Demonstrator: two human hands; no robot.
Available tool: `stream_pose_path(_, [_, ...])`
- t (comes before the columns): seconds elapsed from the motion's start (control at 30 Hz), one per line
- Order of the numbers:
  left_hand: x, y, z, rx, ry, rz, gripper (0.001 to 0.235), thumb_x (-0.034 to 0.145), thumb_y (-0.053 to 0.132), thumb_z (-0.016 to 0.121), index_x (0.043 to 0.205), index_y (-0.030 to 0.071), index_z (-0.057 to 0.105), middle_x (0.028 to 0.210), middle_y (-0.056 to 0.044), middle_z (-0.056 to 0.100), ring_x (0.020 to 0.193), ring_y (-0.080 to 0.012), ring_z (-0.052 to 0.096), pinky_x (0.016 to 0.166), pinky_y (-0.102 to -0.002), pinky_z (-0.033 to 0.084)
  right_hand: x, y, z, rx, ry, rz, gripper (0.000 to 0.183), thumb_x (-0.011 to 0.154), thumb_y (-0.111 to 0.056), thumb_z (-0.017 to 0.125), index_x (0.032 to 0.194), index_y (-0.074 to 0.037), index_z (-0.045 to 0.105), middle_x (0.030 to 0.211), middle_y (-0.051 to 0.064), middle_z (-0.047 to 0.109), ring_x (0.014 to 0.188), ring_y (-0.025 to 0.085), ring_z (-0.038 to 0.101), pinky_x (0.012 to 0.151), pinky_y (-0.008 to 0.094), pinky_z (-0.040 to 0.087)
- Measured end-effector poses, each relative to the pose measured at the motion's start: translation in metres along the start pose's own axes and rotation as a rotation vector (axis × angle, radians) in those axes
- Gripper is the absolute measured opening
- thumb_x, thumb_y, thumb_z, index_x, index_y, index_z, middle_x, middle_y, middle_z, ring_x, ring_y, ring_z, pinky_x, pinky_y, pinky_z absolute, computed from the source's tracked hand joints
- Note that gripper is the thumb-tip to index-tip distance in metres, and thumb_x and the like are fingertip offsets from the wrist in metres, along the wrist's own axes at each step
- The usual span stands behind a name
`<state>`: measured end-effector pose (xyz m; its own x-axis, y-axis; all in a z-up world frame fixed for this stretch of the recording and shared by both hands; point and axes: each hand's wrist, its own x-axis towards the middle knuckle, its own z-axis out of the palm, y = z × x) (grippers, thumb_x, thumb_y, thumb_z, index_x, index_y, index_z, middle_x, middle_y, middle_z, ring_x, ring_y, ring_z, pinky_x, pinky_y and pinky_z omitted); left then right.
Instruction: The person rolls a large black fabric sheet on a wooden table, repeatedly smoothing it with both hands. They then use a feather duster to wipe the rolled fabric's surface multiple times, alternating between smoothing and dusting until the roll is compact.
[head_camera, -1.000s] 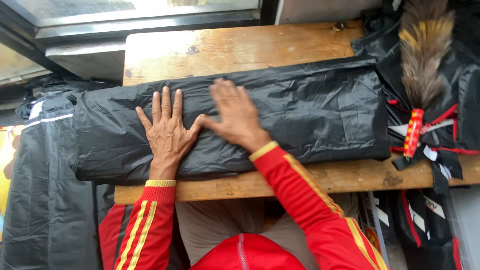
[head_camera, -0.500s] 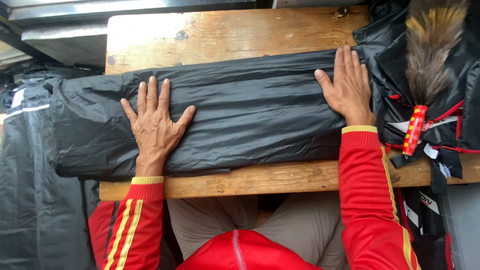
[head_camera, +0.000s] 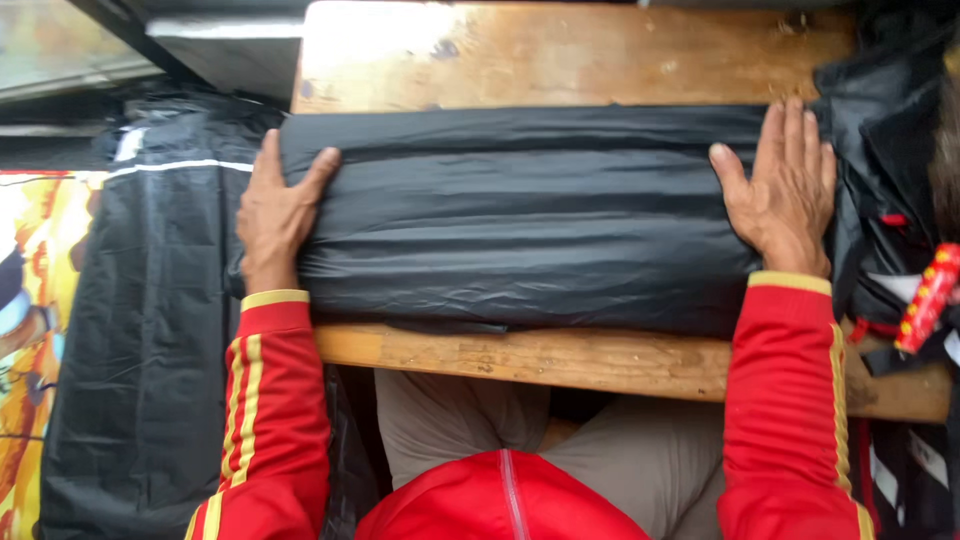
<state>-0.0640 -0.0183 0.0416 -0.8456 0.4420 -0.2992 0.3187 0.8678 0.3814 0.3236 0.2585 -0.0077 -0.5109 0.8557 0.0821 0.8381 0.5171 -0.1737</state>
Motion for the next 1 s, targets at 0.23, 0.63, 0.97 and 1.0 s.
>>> stream_pose_path(0.23, [0.001,0.0,-0.005,-0.173,-0.044,-0.043,0.092,0.074,0.076,0.045,0.146,0.02,0.033,0.135,-0.022,0.047,0.124,-0.0419,0.042,0.099,-0.049,0.032,0.002,-0.006,-0.002,0.024,-0.011,-0.002,0.075,0.1,-0.049,0.036,0.149,0.006,0.025,0.154,0.024,0.02,0.14,0.039,0.018,0.109,0.056,0.014])
stream_pose_path(0.63, [-0.012,0.018,0.056,0.212,0.328,0.573,0.076,0.095,0.061,0.041,0.154,0.016,0.023,0.157,-0.013,0.009,0.145,-0.0371,0.008,0.108,-0.065,-0.006,0.0,0.001,0.006,-0.008,0.027,-0.009,0.074,0.1,-0.052,0.034,0.149,0.003,0.025,0.154,0.022,0.021,0.141,0.036,0.019,0.109,0.054,0.016])
stream_pose_path(0.97, [-0.014,0.014,0.088,0.156,0.551,0.659,0.068,0.098,0.059,0.045,0.147,0.012,0.046,0.151,-0.016,0.036,0.139,-0.0387,0.029,0.106,-0.067,0.006,-0.003,-0.04,-0.008,-0.099,0.148,0.001,0.068,0.099,-0.029,0.059,0.147,0.007,0.028,0.151,0.029,0.026,0.139,0.042,0.019,0.111,0.054,0.012])
stream_pose_path(1.0, [-0.011,0.016,0.086,0.151,0.555,0.661,0.068,0.098,0.059,0.045,0.147,0.012,0.046,0.151,-0.016,0.036,0.139,-0.0387,0.029,0.106,-0.067,0.006,-0.01,-0.076,-0.015,-0.102,0.154,0.0,0.068,0.099,-0.029,0.059,0.147,0.007,0.028,0.151,0.029,0.026,0.139,0.042,0.019,0.111,0.054,0.012])
